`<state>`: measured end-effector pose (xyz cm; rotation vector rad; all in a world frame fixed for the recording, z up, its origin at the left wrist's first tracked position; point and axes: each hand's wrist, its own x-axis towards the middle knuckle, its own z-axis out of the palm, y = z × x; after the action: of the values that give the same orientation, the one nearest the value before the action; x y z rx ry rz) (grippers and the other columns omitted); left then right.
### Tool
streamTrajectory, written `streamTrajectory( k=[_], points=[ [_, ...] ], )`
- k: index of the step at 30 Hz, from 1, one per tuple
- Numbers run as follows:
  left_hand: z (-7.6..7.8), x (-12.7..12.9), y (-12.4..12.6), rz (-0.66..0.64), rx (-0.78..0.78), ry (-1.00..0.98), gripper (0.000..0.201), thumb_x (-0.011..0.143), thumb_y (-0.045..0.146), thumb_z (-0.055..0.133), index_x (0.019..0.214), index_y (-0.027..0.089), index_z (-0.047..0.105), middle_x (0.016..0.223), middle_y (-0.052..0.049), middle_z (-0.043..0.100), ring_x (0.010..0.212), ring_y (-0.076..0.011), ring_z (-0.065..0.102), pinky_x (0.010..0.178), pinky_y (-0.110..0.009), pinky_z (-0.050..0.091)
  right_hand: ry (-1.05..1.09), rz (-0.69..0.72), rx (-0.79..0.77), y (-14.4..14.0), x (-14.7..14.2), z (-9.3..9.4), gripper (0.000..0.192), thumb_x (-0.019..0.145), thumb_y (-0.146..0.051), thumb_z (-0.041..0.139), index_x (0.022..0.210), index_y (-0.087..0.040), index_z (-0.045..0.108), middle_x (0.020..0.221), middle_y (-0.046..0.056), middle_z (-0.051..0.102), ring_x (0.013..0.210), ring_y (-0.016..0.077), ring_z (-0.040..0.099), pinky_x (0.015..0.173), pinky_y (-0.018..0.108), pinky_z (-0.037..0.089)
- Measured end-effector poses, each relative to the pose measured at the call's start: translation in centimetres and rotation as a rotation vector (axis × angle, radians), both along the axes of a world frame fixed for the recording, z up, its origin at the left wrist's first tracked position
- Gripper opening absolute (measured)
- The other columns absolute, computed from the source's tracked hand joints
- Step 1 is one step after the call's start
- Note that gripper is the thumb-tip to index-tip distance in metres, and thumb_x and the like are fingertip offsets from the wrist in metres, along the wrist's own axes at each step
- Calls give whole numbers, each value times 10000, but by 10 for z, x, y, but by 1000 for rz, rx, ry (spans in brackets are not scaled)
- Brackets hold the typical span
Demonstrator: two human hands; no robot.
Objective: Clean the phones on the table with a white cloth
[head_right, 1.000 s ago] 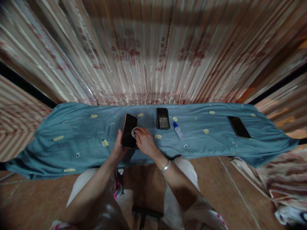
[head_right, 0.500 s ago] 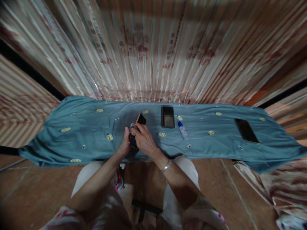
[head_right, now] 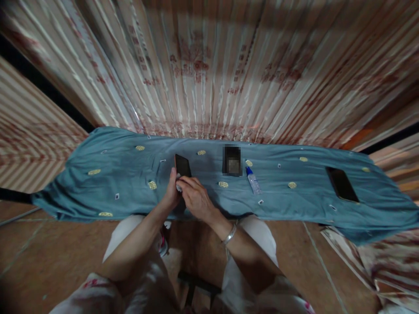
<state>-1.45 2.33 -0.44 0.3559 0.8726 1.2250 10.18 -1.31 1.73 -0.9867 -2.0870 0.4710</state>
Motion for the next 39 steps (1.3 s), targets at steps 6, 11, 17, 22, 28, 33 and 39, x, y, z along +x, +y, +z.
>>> streamTrajectory(
  k=[6, 11, 17, 22, 28, 33, 39],
  points=[
    [20, 5, 5, 65, -15, 22, 515, 934, 539, 346, 735, 167, 641, 548, -13, 592, 670, -148, 620, 594, -233, 461, 34, -66, 21, 5, 5, -1, 288, 942, -226, 469, 1173, -227, 642, 1183, 79, 655, 1088, 202, 583, 966, 372, 491],
    [19, 10, -1, 18, -121, 31, 542, 869, 597, 451, 531, 175, 483, 427, 31, 452, 421, -85, 445, 440, -217, 348, 8, -73, 59, 6, 5, -1, 251, 929, -251, 517, 1132, -198, 654, 1108, 95, 679, 1034, 222, 591, 925, 389, 498],
    [27, 9, -5, 16, -180, -42, 513, 858, 565, 503, 533, 169, 484, 446, 20, 499, 394, -78, 467, 404, -193, 339, 34, -27, 77, 7, 11, 3, 204, 914, -248, 556, 1076, -186, 665, 1092, 94, 682, 1015, 215, 592, 908, 369, 497],
    [37, 6, -7, 39, -187, -156, 432, 942, 409, 406, 650, 142, 578, 508, -2, 576, 410, -88, 514, 404, -191, 383, -11, -21, 71, 8, 17, 4, 206, 923, -259, 546, 1081, -195, 662, 1106, 88, 681, 1017, 215, 589, 911, 377, 488],
    [44, 1, -8, 71, -188, -165, 385, 947, 367, 377, 793, 126, 635, 565, -27, 636, 449, -126, 578, 451, -223, 456, -57, -19, 82, 9, 24, 5, 223, 932, -267, 531, 1097, -188, 660, 1117, 95, 678, 1030, 219, 586, 925, 384, 470],
    [48, -4, -8, 89, -180, -161, 401, 943, 383, 367, 883, 118, 662, 625, -46, 677, 541, -162, 641, 540, -264, 520, -34, -18, 69, 12, 33, 6, 243, 940, -301, 518, 1103, -200, 667, 1126, 87, 677, 1034, 210, 592, 916, 375, 468],
    [48, -5, -11, 69, -186, -140, 442, 935, 417, 377, 850, 108, 681, 681, -76, 693, 602, -179, 652, 639, -304, 543, -25, -4, 96, 10, 35, 7, 267, 947, -314, 502, 1111, -199, 678, 1126, 88, 677, 1016, 206, 592, 911, 376, 472]
  ],
)
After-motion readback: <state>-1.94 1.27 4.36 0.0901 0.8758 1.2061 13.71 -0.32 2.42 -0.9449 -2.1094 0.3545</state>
